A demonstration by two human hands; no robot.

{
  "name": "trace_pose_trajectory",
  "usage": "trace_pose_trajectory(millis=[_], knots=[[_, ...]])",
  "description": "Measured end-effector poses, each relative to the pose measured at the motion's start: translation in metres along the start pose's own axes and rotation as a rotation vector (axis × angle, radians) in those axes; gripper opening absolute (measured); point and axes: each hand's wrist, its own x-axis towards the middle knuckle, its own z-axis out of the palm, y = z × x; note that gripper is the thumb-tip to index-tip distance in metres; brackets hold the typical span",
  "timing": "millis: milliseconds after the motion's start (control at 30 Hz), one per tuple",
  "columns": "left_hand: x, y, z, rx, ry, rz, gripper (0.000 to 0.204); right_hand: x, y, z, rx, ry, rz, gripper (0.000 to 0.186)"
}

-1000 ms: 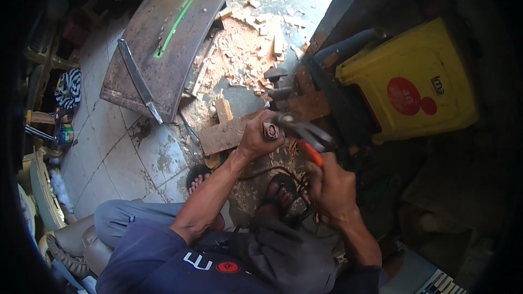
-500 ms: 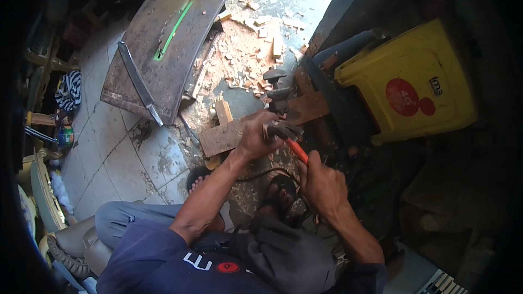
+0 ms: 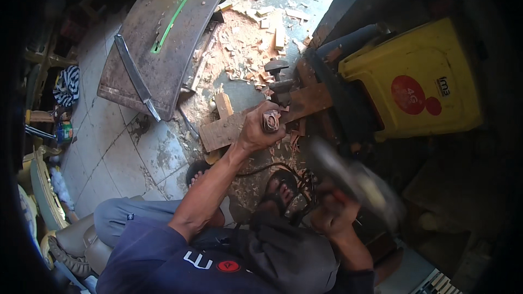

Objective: The person hammers a metal ring onto a wooden piece and then shapes the wood using an angle grinder.

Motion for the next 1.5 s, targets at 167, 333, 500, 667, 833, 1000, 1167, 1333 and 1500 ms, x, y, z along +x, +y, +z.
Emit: trace_pose_trajectory(millis=[167,333,500,667,833,1000,1167,1333,1500], knots=[[0.001,-0.003,0.002,0.081,0.008,0.075,0.042,0.035,-0.015,0.004,-0.328,-0.373,0.317,0.022],[0.005,-0.001,0.003,-0.026,-0.054,-0.031,0.055,0.022,0.009,0.01,0.078,0.021,0.059,0.023],[0.01,-0.003,-0.003,0.086,-0.052,0.142,0.051,0.069,-0.02,-0.001,-0.392,-0.483,0.423,0.027],[0.005,0.004,0.003,0.02,-0.05,0.021,0.042,0.028,-0.01,0.0,0.135,-0.064,0.29,0.031],[0.003,-0.005,-0.004,0.013,-0.06,0.02,0.052,0.059,-0.033,-0.008,-0.115,-0.272,0.317,0.015],[0.01,0.005,0.003,-0.01,-0.058,0.012,0.047,0.042,0.002,0.009,-0.302,-0.07,-0.053,0.013],[0.013,-0.005,-0.007,0.111,-0.05,0.103,0.049,0.057,-0.028,0.001,-0.116,-0.119,0.283,0.021],[0.007,0.002,0.002,-0.008,-0.108,0.102,0.056,0.045,-0.002,0.006,-0.383,-0.223,0.068,0.019],[0.009,0.003,-0.002,0.071,-0.031,0.077,0.042,0.025,-0.013,0.004,0.129,0.082,0.204,0.016]])
